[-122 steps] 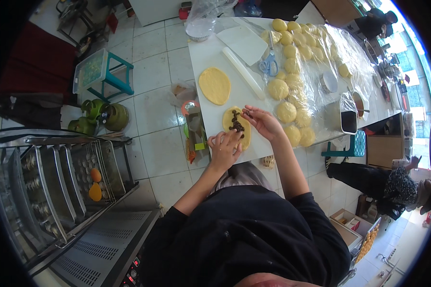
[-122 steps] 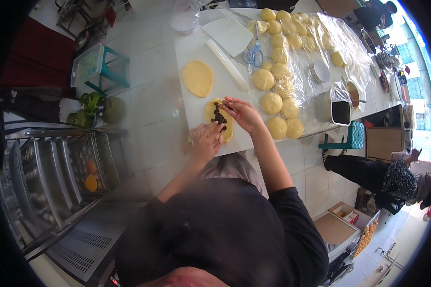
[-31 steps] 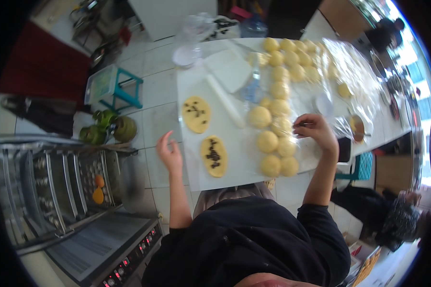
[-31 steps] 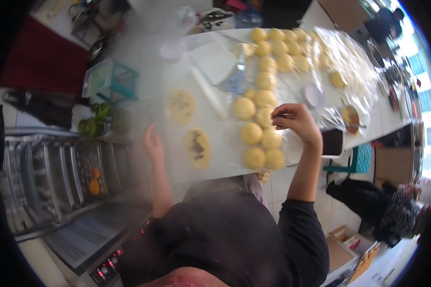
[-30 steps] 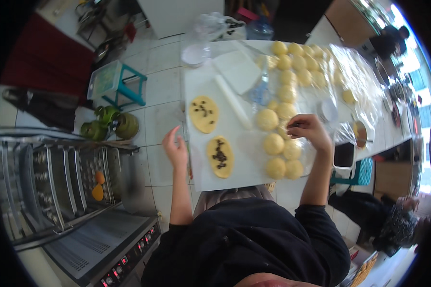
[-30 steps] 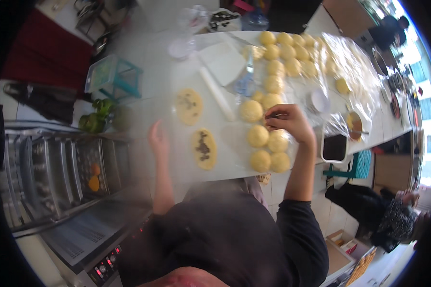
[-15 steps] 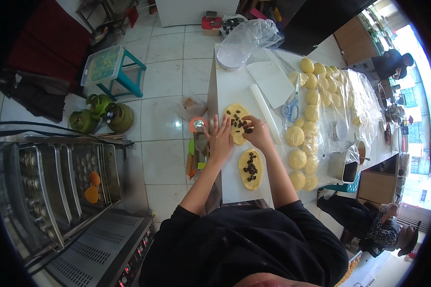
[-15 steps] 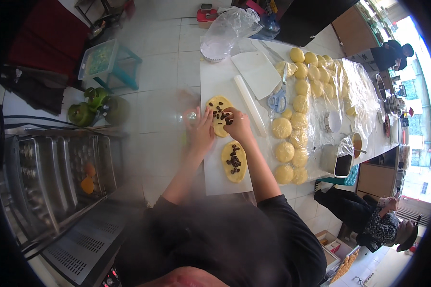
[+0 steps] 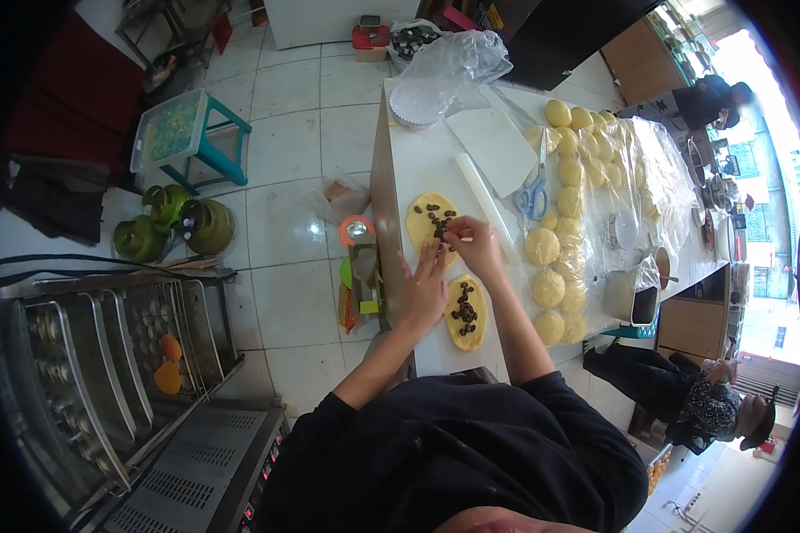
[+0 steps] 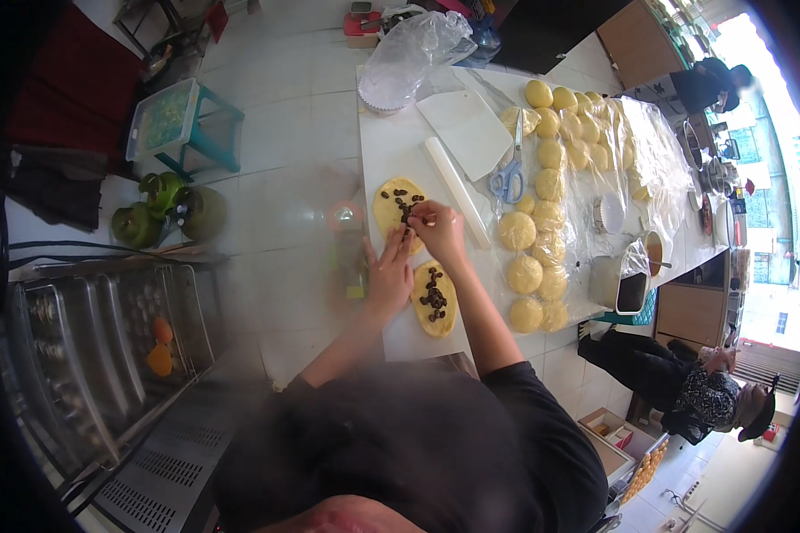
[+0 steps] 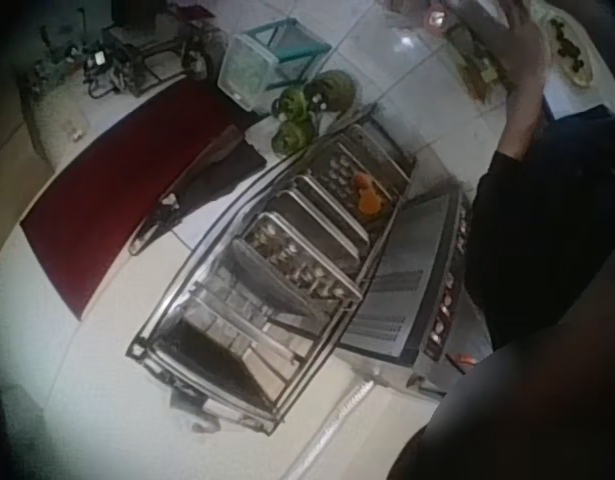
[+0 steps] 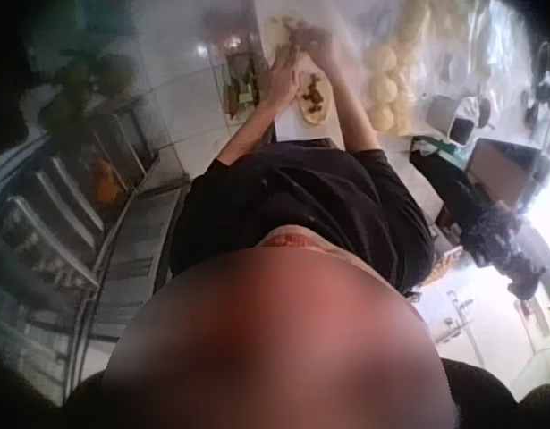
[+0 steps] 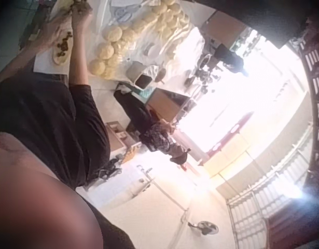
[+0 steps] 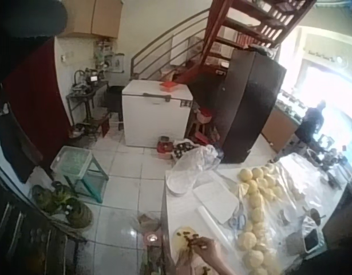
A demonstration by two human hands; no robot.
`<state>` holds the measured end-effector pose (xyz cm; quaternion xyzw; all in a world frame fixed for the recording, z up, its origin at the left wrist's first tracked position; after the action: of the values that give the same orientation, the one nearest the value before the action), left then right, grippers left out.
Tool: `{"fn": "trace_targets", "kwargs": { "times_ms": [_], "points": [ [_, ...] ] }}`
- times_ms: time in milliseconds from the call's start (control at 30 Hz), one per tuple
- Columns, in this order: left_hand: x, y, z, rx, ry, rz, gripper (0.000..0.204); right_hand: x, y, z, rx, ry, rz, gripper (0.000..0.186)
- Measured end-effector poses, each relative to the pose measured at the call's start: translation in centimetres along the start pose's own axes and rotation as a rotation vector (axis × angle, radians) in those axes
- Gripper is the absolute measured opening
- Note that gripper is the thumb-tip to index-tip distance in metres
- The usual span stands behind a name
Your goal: The person rolls out pieces of dough with a rolling pin, fills them with dark chocolate chips from a container by hand, and then rolls and shapes the dough into individual buns on a table.
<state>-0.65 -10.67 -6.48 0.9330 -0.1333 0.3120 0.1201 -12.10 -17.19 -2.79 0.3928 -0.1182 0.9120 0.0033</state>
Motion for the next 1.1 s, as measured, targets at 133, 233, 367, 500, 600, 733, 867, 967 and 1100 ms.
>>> {"fn": "trace_targets", "kwargs": {
  "times_ms": [133,233,367,500,600,733,867,967,1100],
  "points": [
    [2.0,0.8,1.7,0.063,0.067,-0.069,0.054,-0.9,-2.2,0.6,0.109,0.125,-0.130,0.019],
    [3.4,3.5,1.7,0.089,0.023,-0.156,0.055,-0.8,-2.4,0.7,0.085,0.050,-0.056,0.025],
    [3.0,5.2,2.2,0.100,0.164,-0.062,0.056,-2.1,-2.2,-0.6,0.193,-0.157,-0.191,0.037],
    [2.4,4.8,2.3,0.019,0.161,-0.024,0.055,-4.7,-3.0,-0.4,0.387,-0.343,-0.141,0.055],
    [2.2,4.3,2.6,-0.035,0.055,-0.043,0.054,-4.5,-3.1,0.2,0.463,-0.187,-0.114,0.064],
    [2.0,3.6,2.2,-0.100,0.128,0.027,0.054,-2.9,-3.8,-0.3,0.425,-0.297,-0.111,0.066],
    [1.7,3.6,2.4,-0.033,0.187,0.002,0.055,-2.9,-5.2,-0.9,0.398,-0.324,-0.131,0.070],
    [1.8,2.9,2.2,-0.035,0.200,0.030,0.056,-3.1,-5.8,-1.0,0.440,-0.253,-0.061,0.070],
    [2.1,1.4,1.8,-0.066,0.137,0.004,0.058,-1.6,-5.7,-1.3,0.351,-0.084,-0.088,0.068]
  ]
}}
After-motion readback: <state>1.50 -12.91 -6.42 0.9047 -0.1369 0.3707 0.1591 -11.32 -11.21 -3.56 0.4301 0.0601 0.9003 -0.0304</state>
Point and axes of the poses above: each hand's wrist, its own y-axis towards the middle knuckle, its own x-axis out of the back of the hand, z = x × y, the point moved 3 cm from there along y, towards the middle knuckle, and after that the axes turned 11 degrees about -y, right-handed, at the moved point
